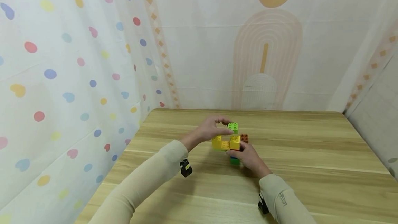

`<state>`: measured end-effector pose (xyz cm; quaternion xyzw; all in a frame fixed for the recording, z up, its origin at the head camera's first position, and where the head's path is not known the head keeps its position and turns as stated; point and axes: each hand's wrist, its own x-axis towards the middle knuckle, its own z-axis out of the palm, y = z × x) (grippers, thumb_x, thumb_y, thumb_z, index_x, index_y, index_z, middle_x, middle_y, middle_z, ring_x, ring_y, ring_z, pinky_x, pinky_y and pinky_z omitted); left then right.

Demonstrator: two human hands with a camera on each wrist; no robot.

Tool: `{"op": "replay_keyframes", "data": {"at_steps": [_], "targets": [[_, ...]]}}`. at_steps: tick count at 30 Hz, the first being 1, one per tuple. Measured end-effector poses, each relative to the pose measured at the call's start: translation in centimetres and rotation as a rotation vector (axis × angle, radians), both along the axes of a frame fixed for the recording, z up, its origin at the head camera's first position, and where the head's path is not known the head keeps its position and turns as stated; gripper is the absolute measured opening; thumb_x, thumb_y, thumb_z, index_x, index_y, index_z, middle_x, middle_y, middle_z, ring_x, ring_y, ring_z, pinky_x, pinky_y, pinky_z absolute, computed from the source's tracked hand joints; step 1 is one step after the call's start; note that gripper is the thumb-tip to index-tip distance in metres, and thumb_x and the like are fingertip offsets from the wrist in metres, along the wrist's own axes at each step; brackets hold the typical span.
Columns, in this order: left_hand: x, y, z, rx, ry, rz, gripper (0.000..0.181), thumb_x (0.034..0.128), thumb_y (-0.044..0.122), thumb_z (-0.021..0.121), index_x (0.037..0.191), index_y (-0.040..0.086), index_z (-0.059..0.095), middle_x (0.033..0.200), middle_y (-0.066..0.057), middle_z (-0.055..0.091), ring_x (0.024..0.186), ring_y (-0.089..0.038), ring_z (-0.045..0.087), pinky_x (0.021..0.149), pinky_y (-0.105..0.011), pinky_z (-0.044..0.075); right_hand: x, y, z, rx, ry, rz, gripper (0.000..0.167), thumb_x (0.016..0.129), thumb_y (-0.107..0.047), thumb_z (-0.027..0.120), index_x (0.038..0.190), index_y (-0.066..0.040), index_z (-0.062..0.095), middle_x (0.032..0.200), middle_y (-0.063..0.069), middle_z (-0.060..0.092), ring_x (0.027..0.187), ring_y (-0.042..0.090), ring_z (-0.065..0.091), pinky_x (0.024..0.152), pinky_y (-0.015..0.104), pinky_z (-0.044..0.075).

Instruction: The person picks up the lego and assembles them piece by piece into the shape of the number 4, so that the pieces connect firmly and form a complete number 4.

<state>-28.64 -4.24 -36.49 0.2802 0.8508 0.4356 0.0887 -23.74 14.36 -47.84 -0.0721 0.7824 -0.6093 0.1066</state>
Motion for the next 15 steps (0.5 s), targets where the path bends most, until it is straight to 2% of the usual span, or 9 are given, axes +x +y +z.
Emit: {"op": "replay_keyframes", "data": {"at_steps": [9, 15], "targets": [[0.31, -0.13, -0.66, -0.042, -0.061, 0.012, 0.035, 0.0837, 0.038, 0.080, 0.115, 0.025, 0.074, 0.103, 0.012, 0.065, 0.105, -0.015, 0.057, 0.086, -0.035, 0.046, 0.06, -0.06, 0.05, 0.003, 0.006, 0.015, 0.050, 0.091, -0.038, 0.072, 0.127, -0.004, 0.062, 0.115, 0.007, 0.064, 0.101, 0.020, 0.056, 0.090, 0.035, 0.045], [0.54, -0.32, -0.97, -0.083, -0.068, 0.006, 0.038, 0.0835, 0.038, 0.080, 0.118, 0.024, 0.073, 0.106, 0.013, 0.064, 0.106, -0.010, 0.055, 0.088, -0.035, 0.046, 0.18, -0.07, 0.18, -0.003, 0.021, 0.044, 0.053, 0.092, -0.040, 0.071, 0.130, -0.004, 0.060, 0.118, 0.006, 0.064, 0.103, 0.021, 0.056, 0.092, 0.037, 0.045]]}}
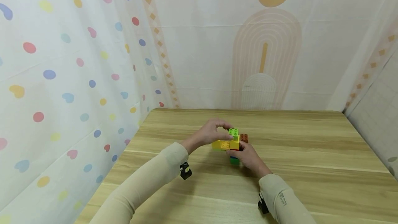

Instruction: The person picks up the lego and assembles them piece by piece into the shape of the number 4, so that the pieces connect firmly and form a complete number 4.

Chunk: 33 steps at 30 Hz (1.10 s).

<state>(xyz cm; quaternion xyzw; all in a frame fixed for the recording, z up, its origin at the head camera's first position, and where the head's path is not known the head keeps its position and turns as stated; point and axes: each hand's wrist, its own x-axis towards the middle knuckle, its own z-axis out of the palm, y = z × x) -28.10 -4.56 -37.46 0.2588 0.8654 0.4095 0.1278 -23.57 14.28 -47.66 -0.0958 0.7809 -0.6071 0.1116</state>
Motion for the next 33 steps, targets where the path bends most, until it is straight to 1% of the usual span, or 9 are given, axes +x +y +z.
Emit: {"op": "replay_keyframes", "data": {"at_steps": [5, 11, 16, 20, 24, 28, 33], "targets": [[0.08, 0.11, -0.24, -0.002, -0.004, -0.017, 0.040, 0.0845, 0.038, 0.080, 0.120, 0.022, 0.072, 0.109, 0.012, 0.064, 0.108, -0.015, 0.056, 0.084, -0.031, 0.048, -0.11, 0.03, -0.12, 0.004, 0.007, -0.003, 0.051, 0.092, -0.038, 0.071, 0.130, -0.004, 0.061, 0.117, 0.007, 0.065, 0.103, 0.021, 0.057, 0.091, 0.035, 0.045], [0.19, 0.10, -0.26, 0.006, 0.007, -0.032, 0.040, 0.0855, 0.036, 0.079, 0.121, 0.020, 0.072, 0.111, 0.010, 0.065, 0.110, -0.021, 0.058, 0.080, -0.027, 0.050, -0.17, -0.04, -0.17, 0.002, 0.007, -0.002, 0.050, 0.093, -0.037, 0.071, 0.129, -0.004, 0.061, 0.117, 0.007, 0.064, 0.103, 0.021, 0.056, 0.091, 0.035, 0.045], [0.26, 0.05, -0.11, -0.023, 0.036, -0.040, 0.040, 0.0855, 0.036, 0.079, 0.121, 0.018, 0.072, 0.111, 0.010, 0.066, 0.109, -0.018, 0.058, 0.080, -0.026, 0.049, -0.23, -0.11, -0.24, -0.001, 0.008, -0.002, 0.050, 0.092, -0.037, 0.071, 0.128, -0.004, 0.061, 0.116, 0.007, 0.064, 0.102, 0.021, 0.057, 0.091, 0.035, 0.045], [0.17, 0.18, 0.14, -0.055, 0.088, -0.077, 0.041, 0.0864, 0.036, 0.078, 0.121, 0.014, 0.071, 0.110, 0.009, 0.067, 0.106, -0.017, 0.060, 0.079, -0.025, 0.049, -0.22, -0.14, -0.19, -0.002, 0.011, -0.005, 0.049, 0.092, -0.036, 0.072, 0.128, -0.004, 0.061, 0.115, 0.007, 0.064, 0.101, 0.021, 0.057, 0.090, 0.035, 0.045], [0.09, 0.34, 0.36, -0.095, 0.143, -0.102, 0.041, 0.0868, 0.035, 0.078, 0.120, 0.013, 0.071, 0.111, 0.008, 0.068, 0.107, -0.015, 0.060, 0.082, -0.024, 0.048, -0.21, -0.14, -0.14, 0.006, 0.013, -0.005, 0.049, 0.092, -0.036, 0.071, 0.127, -0.004, 0.061, 0.114, 0.008, 0.064, 0.099, 0.021, 0.056, 0.090, 0.035, 0.045], [0.10, 0.44, 0.30, -0.119, 0.171, -0.101, 0.041, 0.0866, 0.036, 0.078, 0.120, 0.014, 0.071, 0.110, 0.009, 0.068, 0.106, -0.010, 0.057, 0.087, -0.025, 0.047, -0.12, -0.10, -0.02, 0.001, 0.017, -0.003, 0.048, 0.092, -0.036, 0.071, 0.128, -0.005, 0.061, 0.115, 0.008, 0.064, 0.100, 0.021, 0.056, 0.090, 0.036, 0.045], [0.25, 0.50, 0.14, -0.124, 0.193, -0.097, 0.040, 0.0867, 0.035, 0.078, 0.120, 0.014, 0.072, 0.107, 0.010, 0.067, 0.099, -0.006, 0.054, 0.084, -0.026, 0.046, 0.05, -0.06, 0.09, -0.006, 0.022, 0.005, 0.050, 0.092, -0.038, 0.071, 0.129, -0.006, 0.061, 0.116, 0.008, 0.064, 0.101, 0.021, 0.056, 0.090, 0.036, 0.045]]}}
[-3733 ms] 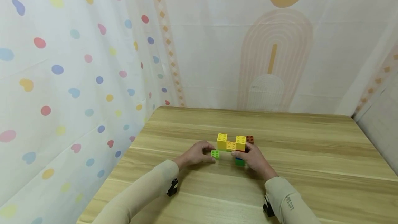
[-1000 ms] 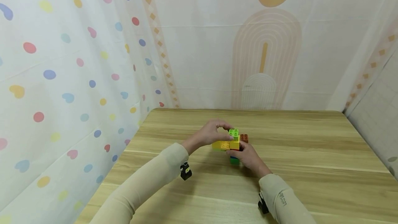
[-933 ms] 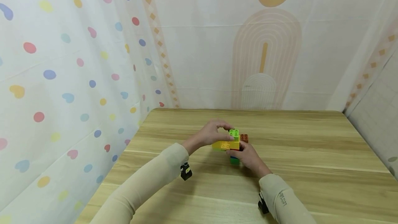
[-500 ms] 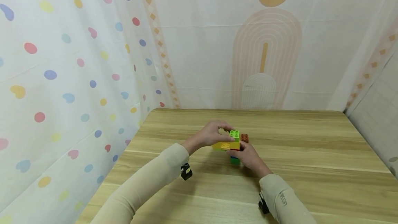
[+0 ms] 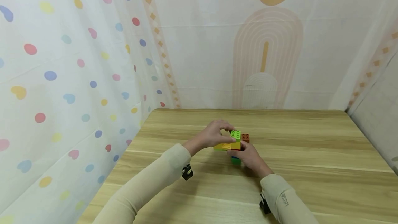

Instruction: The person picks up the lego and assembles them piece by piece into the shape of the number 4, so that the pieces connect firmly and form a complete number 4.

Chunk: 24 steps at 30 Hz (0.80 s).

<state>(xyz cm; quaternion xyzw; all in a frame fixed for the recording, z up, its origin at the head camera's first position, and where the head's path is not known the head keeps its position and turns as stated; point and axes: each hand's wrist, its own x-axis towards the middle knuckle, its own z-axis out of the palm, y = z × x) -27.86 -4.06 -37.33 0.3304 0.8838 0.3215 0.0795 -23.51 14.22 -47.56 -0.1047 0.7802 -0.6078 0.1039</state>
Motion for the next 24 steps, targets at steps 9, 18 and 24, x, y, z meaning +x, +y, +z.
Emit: {"op": "replay_keyframes", "data": {"at_steps": [9, 18, 24], "targets": [[0.11, 0.20, 0.29, -0.035, 0.017, -0.020, 0.041, 0.0868, 0.033, 0.078, 0.121, 0.012, 0.071, 0.113, 0.007, 0.068, 0.104, -0.014, 0.057, 0.084, -0.023, 0.045, 0.05, -0.02, 0.07, 0.024, -0.005, -0.012, 0.049, 0.092, -0.037, 0.071, 0.128, -0.006, 0.061, 0.115, 0.008, 0.064, 0.100, 0.021, 0.057, 0.090, 0.036, 0.045], [0.07, 0.32, 0.34, -0.067, 0.019, -0.038, 0.038, 0.0882, 0.028, 0.077, 0.121, 0.010, 0.071, 0.111, 0.007, 0.068, 0.100, -0.015, 0.057, 0.082, -0.021, 0.044, 0.27, -0.20, 0.29, 0.027, -0.015, -0.017, 0.048, 0.093, -0.035, 0.070, 0.128, -0.003, 0.061, 0.114, 0.008, 0.064, 0.098, 0.020, 0.056, 0.088, 0.034, 0.045], [0.16, 0.29, 0.38, -0.060, 0.015, -0.031, 0.037, 0.0877, 0.028, 0.077, 0.120, 0.010, 0.071, 0.110, 0.007, 0.069, 0.102, -0.018, 0.058, 0.082, -0.021, 0.044, 0.23, -0.29, 0.58, 0.029, -0.003, -0.017, 0.046, 0.094, -0.034, 0.070, 0.126, -0.002, 0.062, 0.113, 0.008, 0.065, 0.097, 0.019, 0.056, 0.087, 0.034, 0.045]]}}
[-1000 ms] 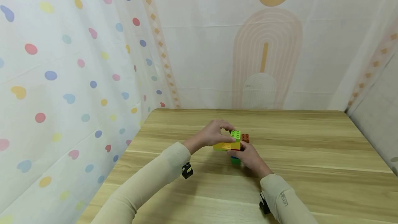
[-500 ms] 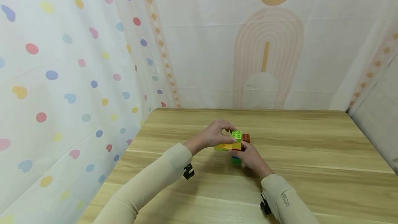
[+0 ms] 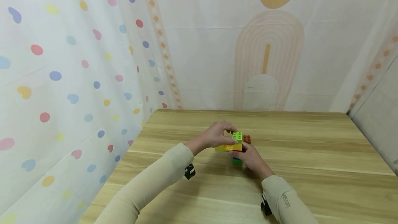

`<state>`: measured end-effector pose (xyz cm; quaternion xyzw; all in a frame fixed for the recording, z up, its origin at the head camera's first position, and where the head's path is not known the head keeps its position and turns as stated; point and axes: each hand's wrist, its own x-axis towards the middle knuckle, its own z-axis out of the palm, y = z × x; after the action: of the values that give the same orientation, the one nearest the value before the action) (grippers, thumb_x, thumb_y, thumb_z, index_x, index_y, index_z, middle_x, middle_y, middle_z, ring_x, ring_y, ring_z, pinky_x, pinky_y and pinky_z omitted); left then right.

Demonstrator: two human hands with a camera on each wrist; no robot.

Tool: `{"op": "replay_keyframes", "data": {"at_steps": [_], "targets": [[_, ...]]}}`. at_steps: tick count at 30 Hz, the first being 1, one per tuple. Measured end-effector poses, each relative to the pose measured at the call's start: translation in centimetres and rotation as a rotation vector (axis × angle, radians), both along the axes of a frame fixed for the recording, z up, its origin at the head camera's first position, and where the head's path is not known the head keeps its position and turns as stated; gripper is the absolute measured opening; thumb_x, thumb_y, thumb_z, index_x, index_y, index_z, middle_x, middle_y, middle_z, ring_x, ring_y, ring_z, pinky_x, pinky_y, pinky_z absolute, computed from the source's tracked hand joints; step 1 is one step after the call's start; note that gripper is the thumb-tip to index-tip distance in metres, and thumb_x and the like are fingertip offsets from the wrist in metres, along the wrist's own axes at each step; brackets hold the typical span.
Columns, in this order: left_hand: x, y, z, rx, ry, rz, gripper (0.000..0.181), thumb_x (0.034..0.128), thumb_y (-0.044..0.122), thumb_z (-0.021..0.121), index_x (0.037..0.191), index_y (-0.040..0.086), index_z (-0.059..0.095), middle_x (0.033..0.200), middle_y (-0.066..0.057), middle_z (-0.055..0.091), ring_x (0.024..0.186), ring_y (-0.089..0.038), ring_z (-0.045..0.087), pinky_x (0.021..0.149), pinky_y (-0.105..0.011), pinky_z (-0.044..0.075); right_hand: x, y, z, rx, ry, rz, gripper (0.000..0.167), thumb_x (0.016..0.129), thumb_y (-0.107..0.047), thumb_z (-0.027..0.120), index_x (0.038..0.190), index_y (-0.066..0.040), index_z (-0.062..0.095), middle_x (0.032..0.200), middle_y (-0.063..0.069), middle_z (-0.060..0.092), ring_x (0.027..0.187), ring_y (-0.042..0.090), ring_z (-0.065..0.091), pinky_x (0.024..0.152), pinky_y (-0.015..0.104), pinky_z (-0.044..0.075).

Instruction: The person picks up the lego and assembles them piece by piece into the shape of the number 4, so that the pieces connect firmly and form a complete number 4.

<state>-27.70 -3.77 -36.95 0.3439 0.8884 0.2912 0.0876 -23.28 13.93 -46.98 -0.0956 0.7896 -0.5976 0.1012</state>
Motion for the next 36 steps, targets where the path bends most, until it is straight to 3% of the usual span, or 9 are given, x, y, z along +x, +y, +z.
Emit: {"op": "replay_keyframes", "data": {"at_steps": [15, 24, 28, 36], "targets": [[0.0, -0.2, -0.7, 0.067, -0.029, 0.018, 0.038, 0.0868, 0.030, 0.078, 0.120, 0.011, 0.071, 0.101, 0.010, 0.065, 0.093, -0.008, 0.053, 0.078, -0.022, 0.045, -0.1, 0.0, 0.1, 0.020, -0.011, -0.001, 0.051, 0.093, -0.037, 0.071, 0.128, -0.003, 0.060, 0.115, 0.009, 0.063, 0.098, 0.021, 0.056, 0.086, 0.035, 0.045], [-0.1, -0.1, -0.6, 0.066, -0.029, 0.020, 0.037, 0.0862, 0.030, 0.079, 0.117, 0.012, 0.072, 0.097, 0.010, 0.064, 0.096, -0.016, 0.055, 0.077, -0.022, 0.044, -0.2, 0.2, 0.3, 0.056, 0.007, 0.014, 0.050, 0.092, -0.036, 0.071, 0.128, -0.003, 0.060, 0.114, 0.009, 0.063, 0.096, 0.020, 0.056, 0.083, 0.034, 0.045], [-0.1, -0.1, -0.7, 0.072, -0.025, 0.014, 0.037, 0.0862, 0.029, 0.079, 0.117, 0.011, 0.072, 0.098, 0.010, 0.064, 0.094, -0.013, 0.055, 0.078, -0.022, 0.045, -0.1, 0.3, 0.4, 0.066, 0.016, 0.024, 0.050, 0.093, -0.036, 0.071, 0.129, -0.003, 0.059, 0.115, 0.009, 0.064, 0.097, 0.021, 0.057, 0.084, 0.036, 0.046], [-0.1, -0.2, -1.0, 0.080, -0.047, 0.002, 0.033, 0.0875, 0.026, 0.078, 0.117, 0.012, 0.071, 0.098, 0.011, 0.064, 0.092, -0.007, 0.056, 0.079, -0.022, 0.046, 0.0, 0.5, 0.2, 0.099, 0.047, 0.035, 0.041, 0.093, -0.030, 0.071, 0.125, -0.004, 0.064, 0.113, 0.008, 0.066, 0.098, 0.020, 0.059, 0.086, 0.037, 0.047]]}}
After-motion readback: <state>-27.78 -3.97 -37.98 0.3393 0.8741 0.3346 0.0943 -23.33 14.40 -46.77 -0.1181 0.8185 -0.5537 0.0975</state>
